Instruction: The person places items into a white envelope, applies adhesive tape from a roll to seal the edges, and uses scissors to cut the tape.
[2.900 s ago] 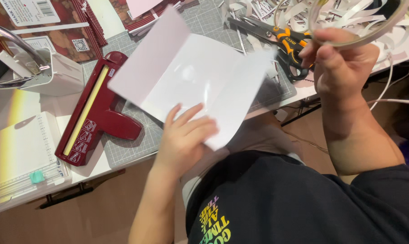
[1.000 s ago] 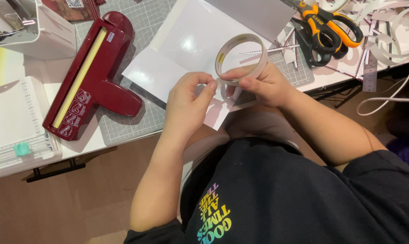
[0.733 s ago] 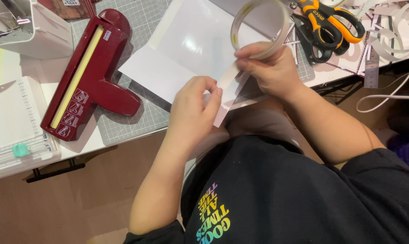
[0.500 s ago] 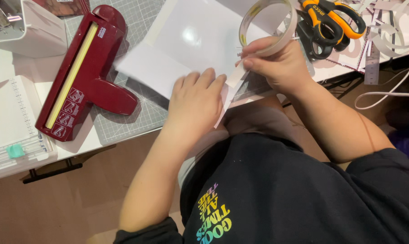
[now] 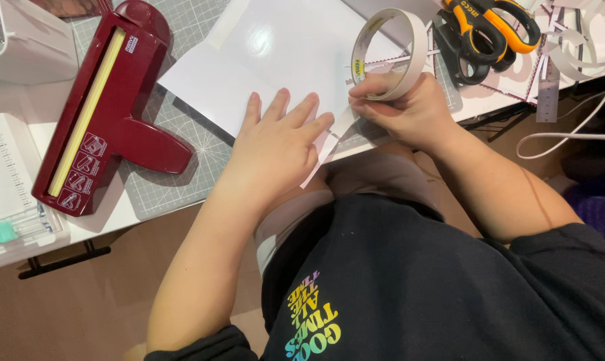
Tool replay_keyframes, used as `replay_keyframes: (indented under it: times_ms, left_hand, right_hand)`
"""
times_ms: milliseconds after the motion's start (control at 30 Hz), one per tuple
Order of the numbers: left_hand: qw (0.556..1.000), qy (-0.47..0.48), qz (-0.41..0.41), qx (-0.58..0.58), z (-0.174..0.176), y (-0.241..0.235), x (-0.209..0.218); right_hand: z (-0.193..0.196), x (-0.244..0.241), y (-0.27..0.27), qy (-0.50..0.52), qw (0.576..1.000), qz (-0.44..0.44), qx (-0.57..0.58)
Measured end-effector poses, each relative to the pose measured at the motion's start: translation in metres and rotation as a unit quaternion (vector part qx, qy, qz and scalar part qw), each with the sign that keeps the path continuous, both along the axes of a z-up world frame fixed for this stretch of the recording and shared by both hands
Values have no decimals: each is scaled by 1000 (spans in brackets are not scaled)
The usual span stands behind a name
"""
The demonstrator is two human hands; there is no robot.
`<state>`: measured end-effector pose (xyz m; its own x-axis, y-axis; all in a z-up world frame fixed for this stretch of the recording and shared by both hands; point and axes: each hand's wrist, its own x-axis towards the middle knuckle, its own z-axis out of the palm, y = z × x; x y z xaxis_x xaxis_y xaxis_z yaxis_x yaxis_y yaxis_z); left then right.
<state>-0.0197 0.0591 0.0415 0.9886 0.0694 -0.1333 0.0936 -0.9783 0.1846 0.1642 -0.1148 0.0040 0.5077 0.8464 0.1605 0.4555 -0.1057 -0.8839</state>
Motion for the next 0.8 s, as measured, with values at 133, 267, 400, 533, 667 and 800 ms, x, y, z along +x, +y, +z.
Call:
replay_keyframes:
  times_ms: [133, 267, 400, 533, 667, 800]
  left_hand:
    - [998, -66, -8, -4, -10, 3, -5]
    - [997, -69, -12, -20, -2, 3, -5]
    - [998, -64, 3, -21, -6, 4, -3]
    - [997, -76, 13, -24, -7, 4, -2]
    - [997, -75, 15, -27, -4, 3, -2]
    - [996, -89, 11, -21, -2, 3, -3]
  right_hand:
    - [-9, 5, -1, -56, 998, 6, 6]
    - [-2, 1, -1, -42, 999, -1, -6]
    - [-4, 1, -1, -59, 998, 2, -13]
    - [-11, 4, -3, -77, 997, 7, -9]
    - [-15, 1, -6, -66, 996, -30, -52]
    - [-15, 0, -6, -74, 995, -32, -54]
